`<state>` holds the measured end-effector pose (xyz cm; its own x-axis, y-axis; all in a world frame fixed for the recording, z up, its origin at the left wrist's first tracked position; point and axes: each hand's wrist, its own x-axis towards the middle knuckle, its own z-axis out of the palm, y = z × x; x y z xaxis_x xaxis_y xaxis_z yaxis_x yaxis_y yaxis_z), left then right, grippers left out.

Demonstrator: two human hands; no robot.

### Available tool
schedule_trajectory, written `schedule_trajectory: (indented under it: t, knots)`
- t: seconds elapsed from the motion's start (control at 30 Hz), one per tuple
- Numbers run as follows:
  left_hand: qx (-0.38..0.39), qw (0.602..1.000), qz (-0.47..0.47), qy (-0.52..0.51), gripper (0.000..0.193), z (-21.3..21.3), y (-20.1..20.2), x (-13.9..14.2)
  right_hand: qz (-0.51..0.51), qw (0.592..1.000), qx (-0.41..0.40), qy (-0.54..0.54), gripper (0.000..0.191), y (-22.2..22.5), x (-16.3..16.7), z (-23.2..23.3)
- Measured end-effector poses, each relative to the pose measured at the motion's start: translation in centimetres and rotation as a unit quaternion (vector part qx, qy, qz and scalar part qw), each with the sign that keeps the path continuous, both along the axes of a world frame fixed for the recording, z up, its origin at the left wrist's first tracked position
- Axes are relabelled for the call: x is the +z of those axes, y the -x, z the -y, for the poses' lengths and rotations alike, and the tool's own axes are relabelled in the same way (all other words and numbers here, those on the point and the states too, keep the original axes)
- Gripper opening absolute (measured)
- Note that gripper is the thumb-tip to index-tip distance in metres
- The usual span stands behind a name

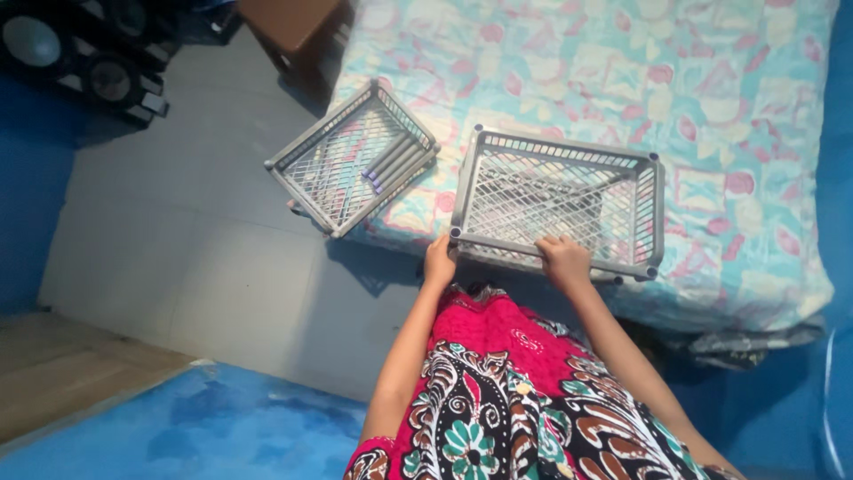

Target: The person sits on the floor beside a bed and works on two metal mesh baskets with removable tube legs, pulling tubes out of the basket frames, setting them aside, and reinserting the tubes to reassemble the baskets.

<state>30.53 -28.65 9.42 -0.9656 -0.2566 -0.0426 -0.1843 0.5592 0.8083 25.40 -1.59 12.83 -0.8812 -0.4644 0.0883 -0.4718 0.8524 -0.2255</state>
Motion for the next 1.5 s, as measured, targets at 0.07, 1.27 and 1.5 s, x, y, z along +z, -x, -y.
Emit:
schedule_trajectory:
  t: [0.07,1.27,1.5]
  knots:
    - [0.041,0.999,-0.021,0.0,0.039,-0.6,0.1,0.2,-0.001,1.0,0.002,-0.007,0.019,0.1,0.4,0.1]
    - [0.175,0.962,-0.006,-0.208,0.044,-1.4,0.5,0.1,-0.042,0.994,0.092,-0.037,0.004,-0.4,-0.2,2.2]
    - [0.216,0.956,0.029,-0.198,0.042,-1.2,0.4,-0.2,0.004,0.995,0.097,-0.037,0.01,-0.8,-0.9,1.9]
